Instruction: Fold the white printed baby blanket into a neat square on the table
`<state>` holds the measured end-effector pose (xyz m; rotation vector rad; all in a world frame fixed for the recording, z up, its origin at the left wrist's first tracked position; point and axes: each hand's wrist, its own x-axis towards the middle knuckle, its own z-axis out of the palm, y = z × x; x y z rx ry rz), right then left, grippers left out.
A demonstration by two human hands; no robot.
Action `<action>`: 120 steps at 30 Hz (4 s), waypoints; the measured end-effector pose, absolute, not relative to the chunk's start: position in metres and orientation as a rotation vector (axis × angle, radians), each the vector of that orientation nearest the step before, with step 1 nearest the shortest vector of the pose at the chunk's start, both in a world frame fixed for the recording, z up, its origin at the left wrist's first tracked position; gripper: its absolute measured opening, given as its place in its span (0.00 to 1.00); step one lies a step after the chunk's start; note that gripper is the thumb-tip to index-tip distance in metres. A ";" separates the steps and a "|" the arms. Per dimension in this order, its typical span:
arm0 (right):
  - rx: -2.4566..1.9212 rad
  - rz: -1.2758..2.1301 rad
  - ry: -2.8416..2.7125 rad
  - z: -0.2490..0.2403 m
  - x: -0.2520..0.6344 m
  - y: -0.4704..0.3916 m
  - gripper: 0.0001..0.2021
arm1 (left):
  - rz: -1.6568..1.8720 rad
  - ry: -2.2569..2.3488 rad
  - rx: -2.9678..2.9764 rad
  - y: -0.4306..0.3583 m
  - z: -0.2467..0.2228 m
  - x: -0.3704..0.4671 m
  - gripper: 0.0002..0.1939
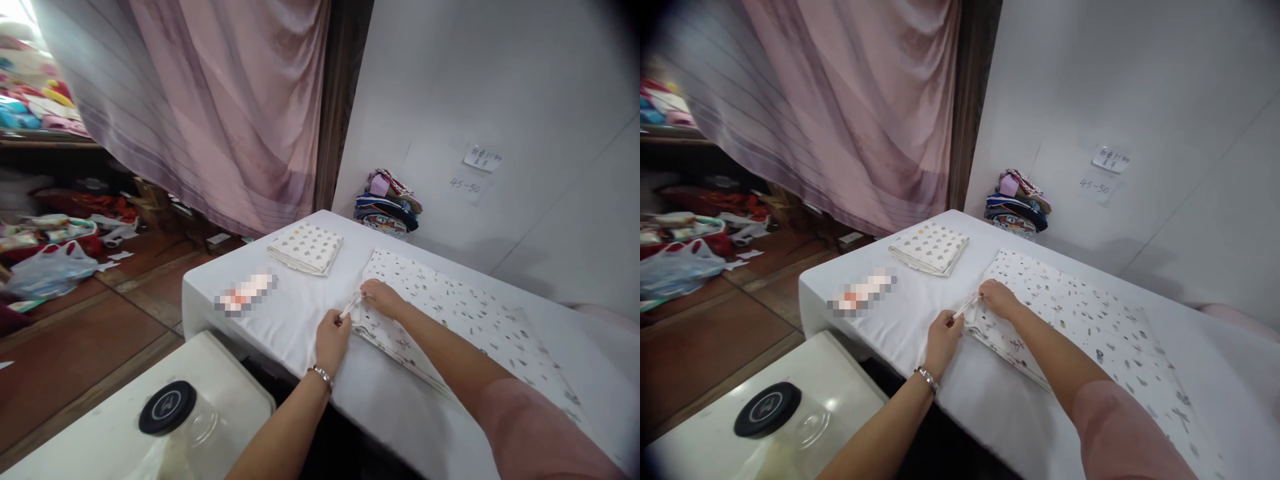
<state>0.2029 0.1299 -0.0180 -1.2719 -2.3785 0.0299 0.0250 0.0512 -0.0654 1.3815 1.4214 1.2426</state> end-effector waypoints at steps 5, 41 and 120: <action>-1.430 0.048 -2.275 -0.019 0.206 0.117 0.13 | 1.231 1.437 1.349 0.054 -0.068 0.023 0.10; -2.036 -0.005 -1.814 -0.055 0.409 -0.206 0.13 | 0.774 1.842 1.881 0.066 -0.047 0.008 0.15; -1.832 -0.079 -2.008 -0.063 0.295 -0.104 0.15 | 0.589 0.642 2.928 0.036 -0.058 0.079 0.13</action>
